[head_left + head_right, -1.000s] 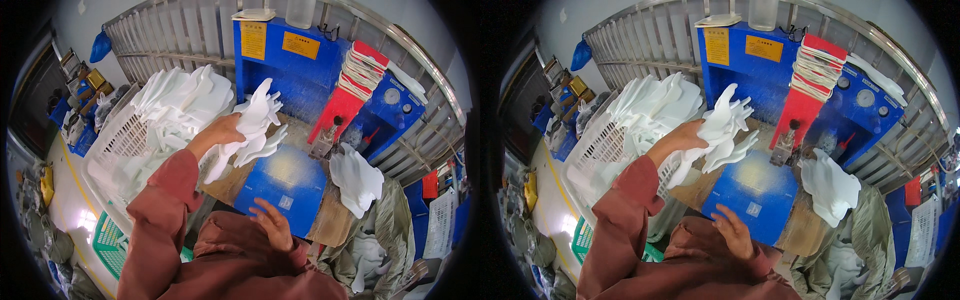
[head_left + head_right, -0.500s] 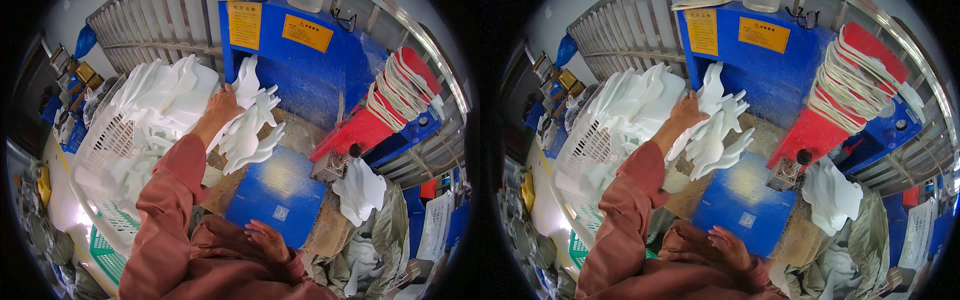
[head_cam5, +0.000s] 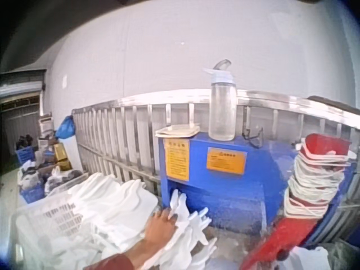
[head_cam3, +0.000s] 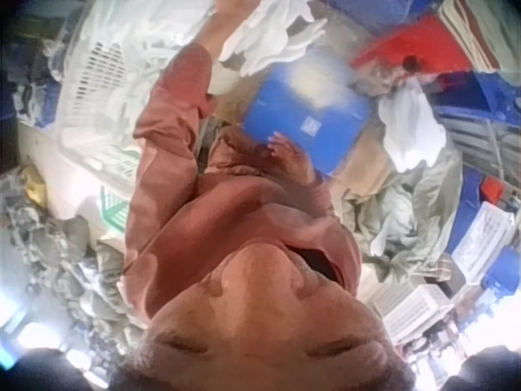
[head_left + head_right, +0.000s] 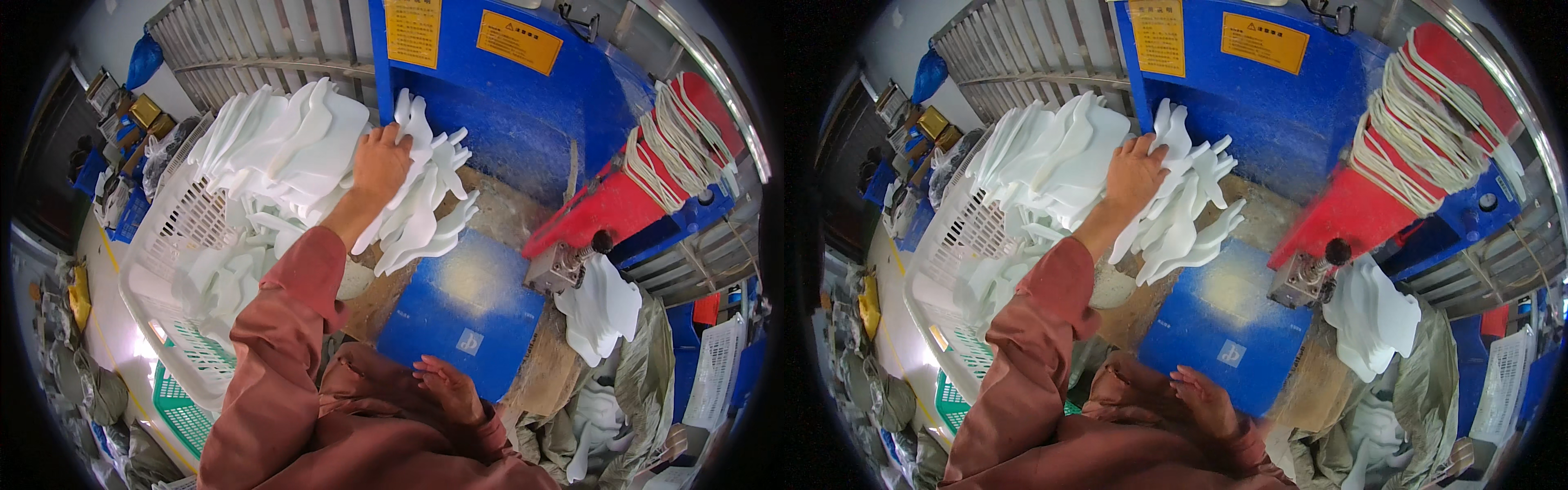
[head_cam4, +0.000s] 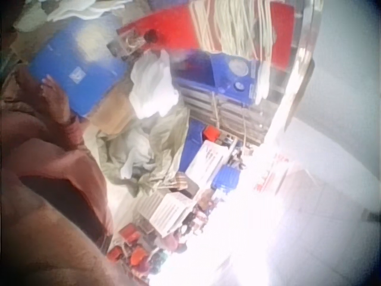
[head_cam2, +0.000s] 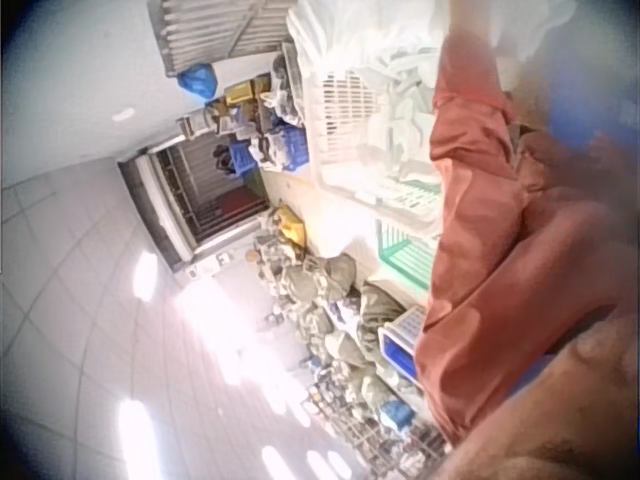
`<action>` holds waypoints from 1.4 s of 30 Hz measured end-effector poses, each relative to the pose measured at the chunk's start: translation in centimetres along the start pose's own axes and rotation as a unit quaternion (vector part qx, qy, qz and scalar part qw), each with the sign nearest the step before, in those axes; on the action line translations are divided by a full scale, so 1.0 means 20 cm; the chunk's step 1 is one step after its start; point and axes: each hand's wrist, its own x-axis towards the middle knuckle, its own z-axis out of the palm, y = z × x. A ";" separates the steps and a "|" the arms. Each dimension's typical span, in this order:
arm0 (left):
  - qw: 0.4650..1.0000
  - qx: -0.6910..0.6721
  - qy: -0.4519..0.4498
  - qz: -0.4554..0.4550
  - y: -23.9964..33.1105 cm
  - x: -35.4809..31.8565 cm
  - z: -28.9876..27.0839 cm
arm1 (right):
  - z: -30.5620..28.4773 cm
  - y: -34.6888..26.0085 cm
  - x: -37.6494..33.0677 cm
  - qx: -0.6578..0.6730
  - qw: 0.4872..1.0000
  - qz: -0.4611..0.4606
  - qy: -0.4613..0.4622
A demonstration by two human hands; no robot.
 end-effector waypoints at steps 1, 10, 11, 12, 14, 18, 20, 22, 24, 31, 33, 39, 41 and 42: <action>1.000 -0.006 -0.025 -0.005 -0.03 0.02 0.01 | 0.00 0.00 -0.01 -0.007 1.000 -0.001 0.005; 0.991 0.001 -0.122 -0.056 -0.07 0.11 0.10 | 0.04 0.03 -0.11 -0.034 0.999 0.007 0.016; 0.993 -0.028 -0.103 -0.053 -0.08 0.11 0.09 | 0.04 0.05 -0.12 -0.043 0.999 -0.007 0.014; 0.993 -0.056 -0.087 -0.053 -0.08 0.11 0.08 | 0.03 0.06 -0.12 -0.055 0.998 -0.019 0.015; 0.990 -0.100 -0.080 -0.061 -0.09 0.09 0.05 | 0.03 0.07 -0.15 -0.074 0.996 -0.042 0.018; 0.987 -0.138 -0.053 -0.066 -0.11 0.04 0.01 | 0.04 0.08 -0.18 -0.120 0.990 -0.071 0.026; 0.985 -0.147 -0.050 -0.072 -0.12 0.02 -0.01 | 0.06 0.08 -0.20 -0.122 0.990 -0.066 0.028; 0.986 -0.140 -0.053 -0.070 -0.13 0.02 -0.02 | 0.07 0.09 -0.21 -0.094 0.994 -0.058 0.028; 0.988 -0.124 -0.058 -0.071 -0.13 0.02 -0.03 | 0.07 0.09 -0.24 -0.088 0.994 -0.055 0.033; 0.997 -0.011 -0.052 -0.056 -0.12 0.02 0.04 | 0.09 0.12 -0.30 -0.047 0.997 -0.024 0.060; 0.997 -0.001 -0.059 -0.047 -0.10 0.01 0.13 | 0.07 0.13 -0.31 -0.084 0.994 -0.049 0.050; 0.979 -0.070 -0.189 -0.005 -0.17 -0.06 0.30 | 0.04 0.19 -0.31 -0.172 0.977 -0.110 0.065; 0.966 -0.096 -0.242 0.003 -0.22 -0.04 0.28 | 0.03 0.21 -0.31 -0.181 0.972 -0.135 0.065; 0.964 -0.132 -0.229 0.003 -0.24 -0.04 0.26 | 0.03 0.22 -0.31 -0.179 0.971 -0.146 0.065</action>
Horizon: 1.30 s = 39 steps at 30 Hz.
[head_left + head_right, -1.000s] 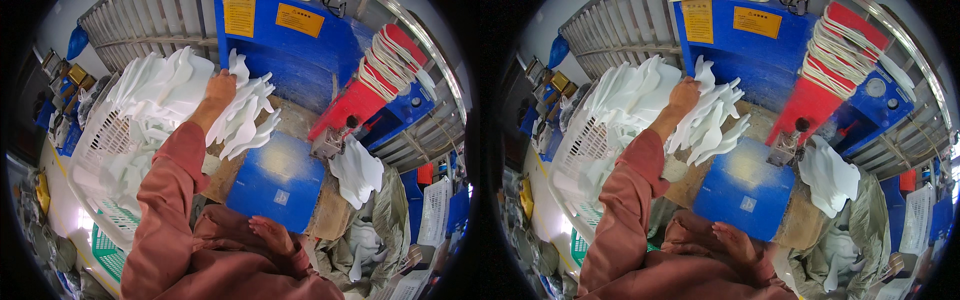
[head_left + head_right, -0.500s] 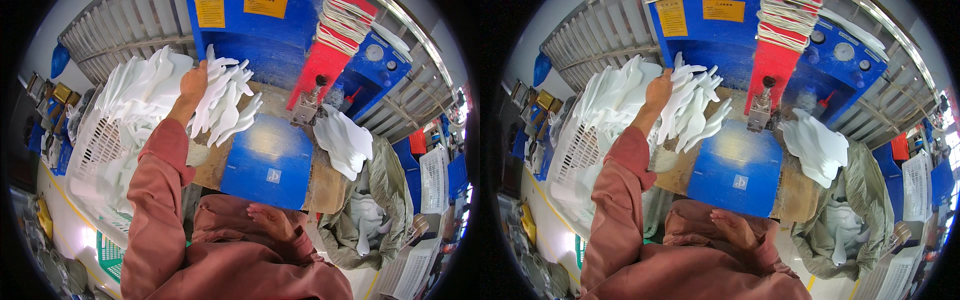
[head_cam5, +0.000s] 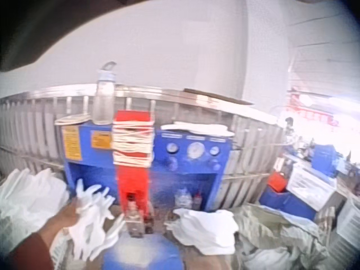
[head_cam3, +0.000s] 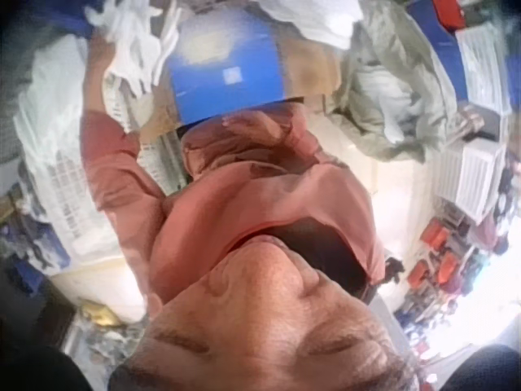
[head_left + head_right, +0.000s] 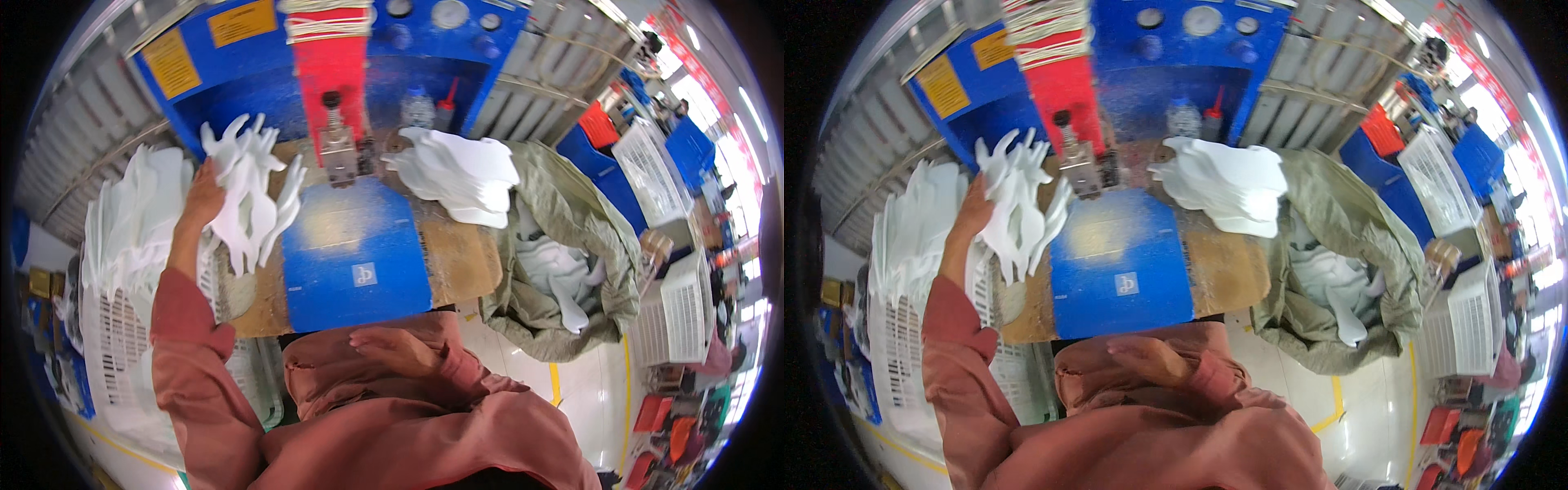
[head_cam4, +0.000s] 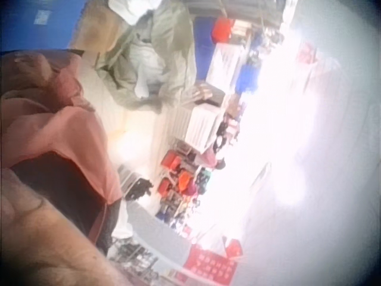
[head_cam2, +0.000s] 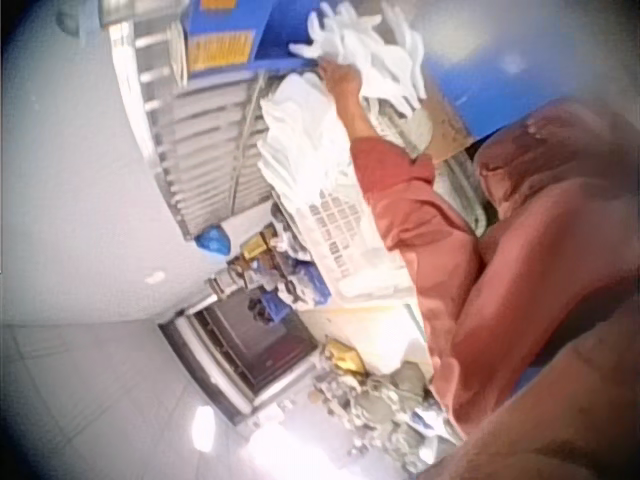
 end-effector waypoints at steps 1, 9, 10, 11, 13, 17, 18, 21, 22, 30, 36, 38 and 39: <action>0.999 -0.037 0.015 0.000 -0.01 0.00 -0.03 | 0.00 0.00 0.00 -0.008 1.000 -0.007 -0.001; 0.997 -0.062 0.049 0.000 0.01 -0.08 -0.16 | 0.00 -0.07 -0.06 -0.067 0.994 -0.047 0.076; 0.995 -0.070 0.069 0.016 0.01 -0.10 -0.19 | -0.01 -0.08 -0.08 -0.079 0.992 -0.046 0.087; 0.994 -0.063 0.085 0.030 0.02 -0.12 -0.22 | -0.03 -0.09 -0.09 -0.081 0.991 -0.048 0.092; 0.993 -0.057 0.097 0.031 0.07 -0.19 -0.29 | -0.07 -0.11 -0.13 -0.087 0.990 -0.012 0.106; 0.973 -0.213 0.076 0.050 0.29 -0.50 -0.43 | -0.20 -0.06 -0.28 -0.086 0.977 -0.024 0.192; 0.950 -0.294 0.057 0.088 0.37 -0.61 -0.43 | -0.25 -0.02 -0.37 -0.092 0.965 -0.028 0.243; 0.892 -0.440 -0.006 0.102 0.55 -1.06 -0.31 | -0.43 0.24 -0.55 -0.010 0.921 0.046 0.387; 0.904 -0.416 -0.040 0.091 0.58 -1.17 -0.25 | -0.50 0.37 -0.63 -0.018 0.897 0.078 0.435; 0.932 -0.301 -0.073 -0.189 0.42 -2.22 0.67 | -0.45 1.55 -1.11 0.012 0.849 0.397 0.348; 0.880 -0.272 -0.090 -0.379 0.47 -2.46 1.01 | -0.42 1.62 -1.14 0.064 0.839 0.434 0.321; 0.881 -0.269 -0.120 -0.370 0.56 -2.37 1.07 | -0.45 1.58 -1.12 0.077 0.834 0.440 0.323; 0.882 -0.270 -0.131 -0.363 0.59 -2.32 1.08 | -0.45 1.56 -1.12 0.080 0.832 0.443 0.324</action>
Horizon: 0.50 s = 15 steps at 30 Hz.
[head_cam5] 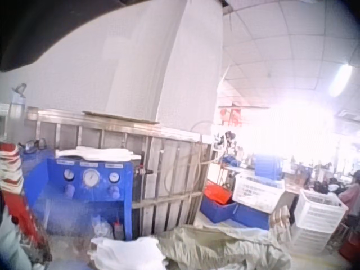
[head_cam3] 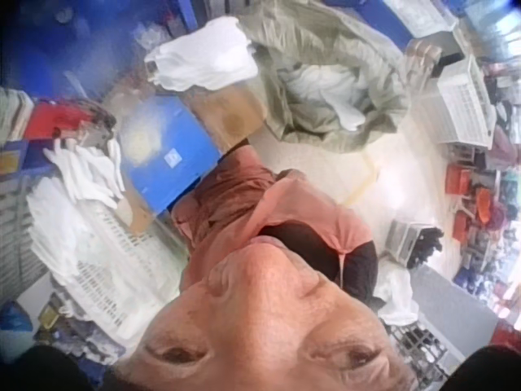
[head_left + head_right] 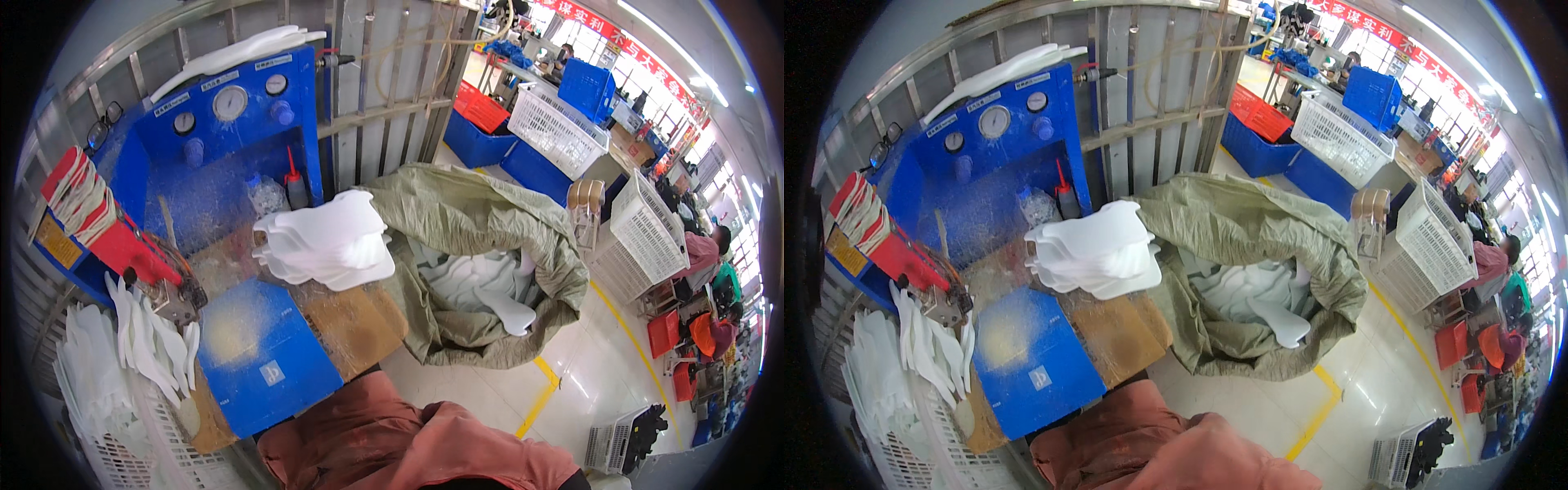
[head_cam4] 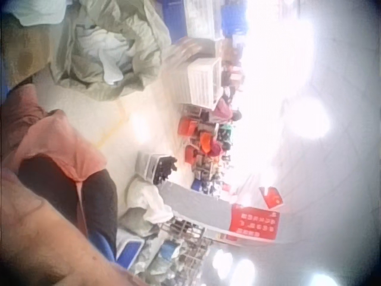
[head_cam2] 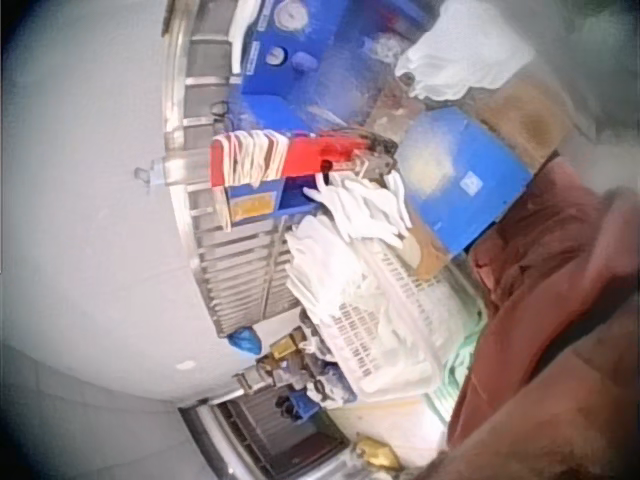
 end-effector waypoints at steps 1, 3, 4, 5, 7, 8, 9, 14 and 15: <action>1.000 0.006 -0.009 0.004 0.04 0.01 0.02 | -0.01 -0.02 0.00 -0.001 1.000 -0.004 0.001; 0.999 0.015 -0.031 0.014 0.13 0.04 0.05 | -0.01 -0.04 -0.01 0.010 1.000 0.005 0.000; 0.999 0.021 -0.042 0.020 0.16 0.06 0.07 | 0.00 -0.04 -0.01 0.013 1.000 0.006 0.002; 0.998 0.025 -0.053 0.025 0.19 0.08 0.08 | -0.01 -0.05 0.00 0.016 1.000 0.006 0.004; 0.997 0.030 -0.067 0.033 0.24 0.11 0.11 | -0.01 -0.07 -0.01 0.023 1.000 0.008 0.008; 0.996 0.033 -0.073 0.035 0.26 0.12 0.11 | -0.01 -0.08 -0.01 0.025 1.000 0.008 0.008; 0.995 0.034 -0.080 0.038 0.28 0.14 0.13 | -0.02 -0.08 -0.02 0.026 1.000 0.010 0.010; 0.993 0.042 -0.105 0.041 0.34 0.21 0.19 | -0.03 -0.11 -0.02 0.029 0.999 0.019 0.016; 0.992 0.043 -0.110 0.041 0.34 0.23 0.20 | -0.03 -0.13 -0.02 0.026 0.999 0.023 0.015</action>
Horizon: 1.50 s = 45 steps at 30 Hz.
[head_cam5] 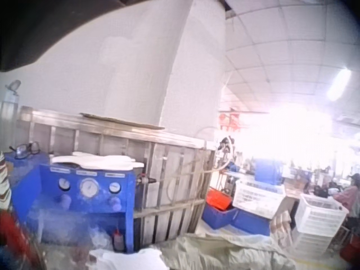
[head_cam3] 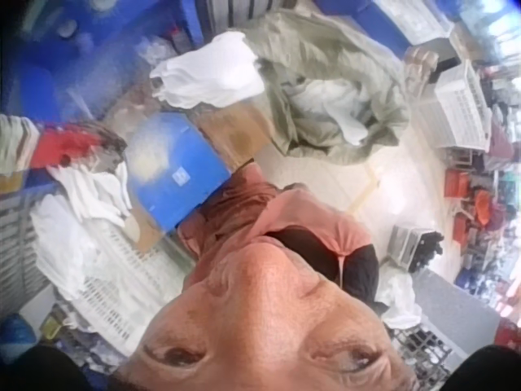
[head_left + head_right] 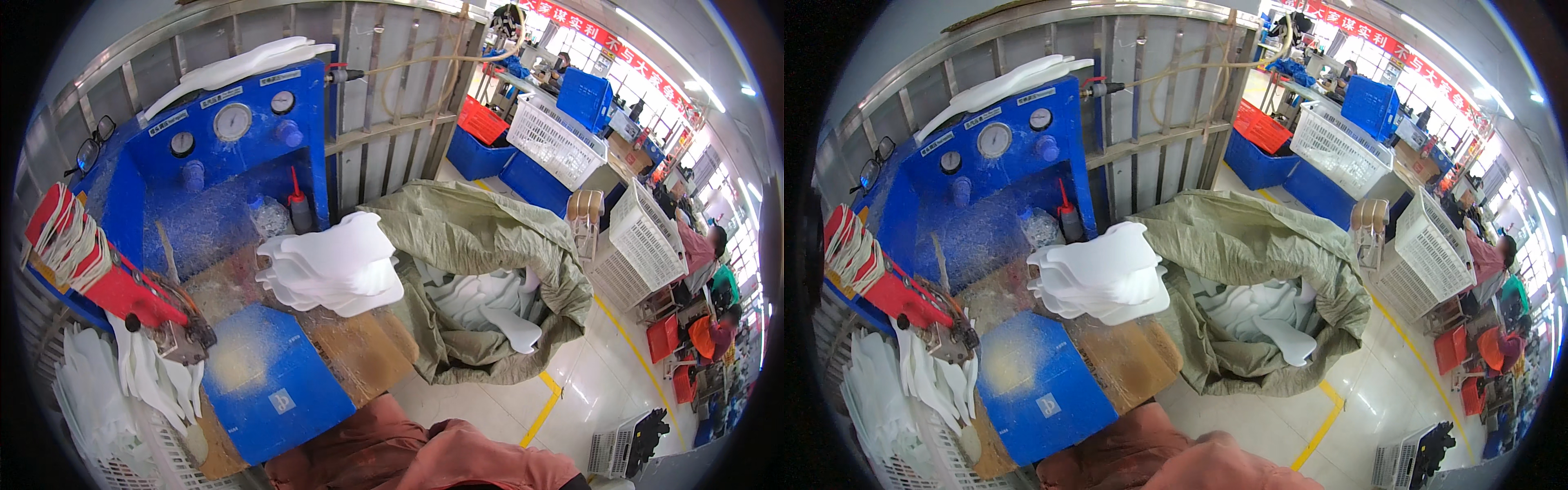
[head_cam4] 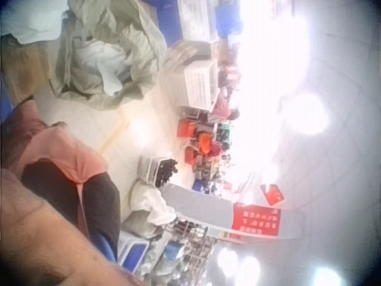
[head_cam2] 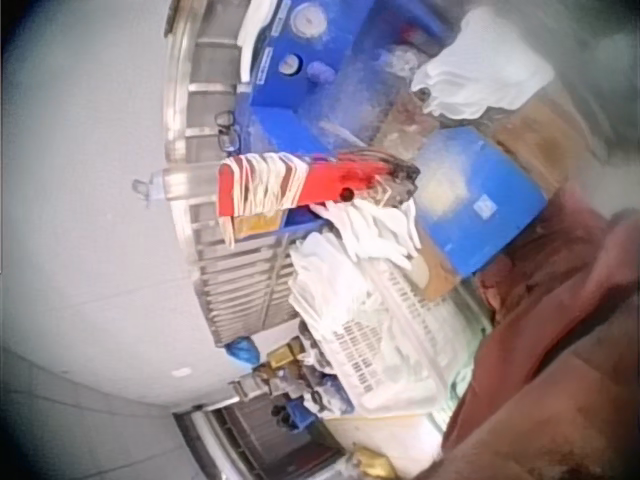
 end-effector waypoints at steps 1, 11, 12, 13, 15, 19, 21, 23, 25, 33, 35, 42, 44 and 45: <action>1.000 0.001 -0.006 -0.001 0.01 0.03 0.00 | 0.00 -0.02 0.01 0.000 1.000 0.000 0.004; 0.998 0.018 -0.065 -0.013 0.05 0.27 -0.11 | -0.02 -0.39 -0.07 -0.022 0.999 0.001 0.038; 0.997 0.022 -0.071 -0.008 -0.01 0.26 -0.13 | -0.02 -0.38 -0.08 -0.020 0.999 -0.006 0.036; 0.997 0.023 -0.077 -0.002 -0.08 0.24 -0.14 | 0.00 -0.35 -0.08 -0.019 0.999 -0.012 0.031; 0.996 0.026 -0.084 0.006 -0.26 0.20 -0.15 | 0.00 -0.28 -0.04 -0.032 0.999 -0.030 0.017; 0.993 0.054 -0.105 0.011 -0.68 0.06 -0.17 | -0.02 -0.11 0.12 -0.063 0.996 -0.061 -0.015; 0.989 0.086 -0.122 0.024 -0.84 0.01 -0.21 | -0.05 -0.09 0.20 -0.079 0.993 -0.088 -0.026; 0.978 0.136 -0.147 0.062 -0.97 0.03 -0.23 | -0.11 -0.16 0.21 -0.119 0.981 -0.147 -0.034; 0.954 0.207 -0.171 0.137 -1.10 0.06 -0.25 | -0.21 -0.33 0.15 -0.287 0.875 -0.388 -0.024; 0.989 0.099 0.074 0.085 -0.97 0.23 -0.36 | -0.42 -1.65 -0.78 -0.069 0.745 -0.616 0.246; 0.967 0.107 0.146 0.177 -0.75 0.06 -0.42 | -0.33 -1.94 -0.80 -0.189 0.616 -0.693 0.323; 0.928 0.144 0.143 0.312 0.10 -0.46 -0.64 | -0.23 -2.47 -0.23 -0.332 0.733 -0.580 0.130; 0.893 0.212 0.125 0.377 0.27 -0.48 -0.67 | -0.29 -2.53 -0.16 -0.329 0.720 -0.603 0.096; 0.909 0.122 0.130 0.377 0.29 -0.53 -0.67 | -0.33 -2.57 -0.15 -0.341 0.701 -0.617 0.104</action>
